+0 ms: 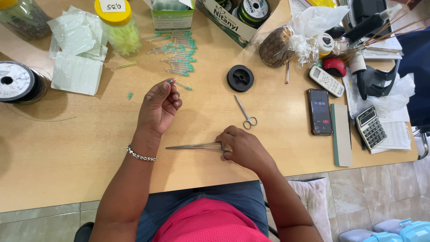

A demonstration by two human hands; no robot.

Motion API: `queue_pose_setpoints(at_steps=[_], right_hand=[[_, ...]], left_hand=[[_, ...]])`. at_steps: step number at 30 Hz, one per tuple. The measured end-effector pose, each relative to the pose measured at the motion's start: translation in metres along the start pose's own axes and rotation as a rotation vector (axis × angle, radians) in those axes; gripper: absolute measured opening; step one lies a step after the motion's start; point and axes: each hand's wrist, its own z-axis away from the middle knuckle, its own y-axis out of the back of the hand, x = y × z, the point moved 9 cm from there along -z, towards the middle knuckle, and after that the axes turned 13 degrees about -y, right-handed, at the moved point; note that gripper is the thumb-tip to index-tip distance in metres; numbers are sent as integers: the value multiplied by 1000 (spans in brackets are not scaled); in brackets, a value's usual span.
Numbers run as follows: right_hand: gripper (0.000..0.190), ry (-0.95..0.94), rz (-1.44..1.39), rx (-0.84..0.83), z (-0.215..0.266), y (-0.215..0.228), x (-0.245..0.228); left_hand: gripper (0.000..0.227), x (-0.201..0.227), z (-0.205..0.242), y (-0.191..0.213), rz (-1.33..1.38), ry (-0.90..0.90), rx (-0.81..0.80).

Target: The person assembles a surgical suture by threading a green filament through a small plastic tube and securing it with a green cap. They use scissors to cut the filament and forceps to adjust the assembly. The process is repeated for multiple units on a cluttered work table.

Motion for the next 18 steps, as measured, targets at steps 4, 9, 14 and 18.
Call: queue_pose_setpoints(at_steps=[4,9,14,18], right_hand=[[42,56,83,54,0,11,-10],[19,261,-478,492,-17,66,-38],[29,395,-908,769,-52,86,-46],[20,425,-1068,715,-65,87,-55]], left_hand=[[19,-10,2,-2,-3,35,-36],[20,-17,12,-11,5,79,-79],[21,-30,12,-6,-10,94,-98],[18,-36,10,-4,-43,106,-90]])
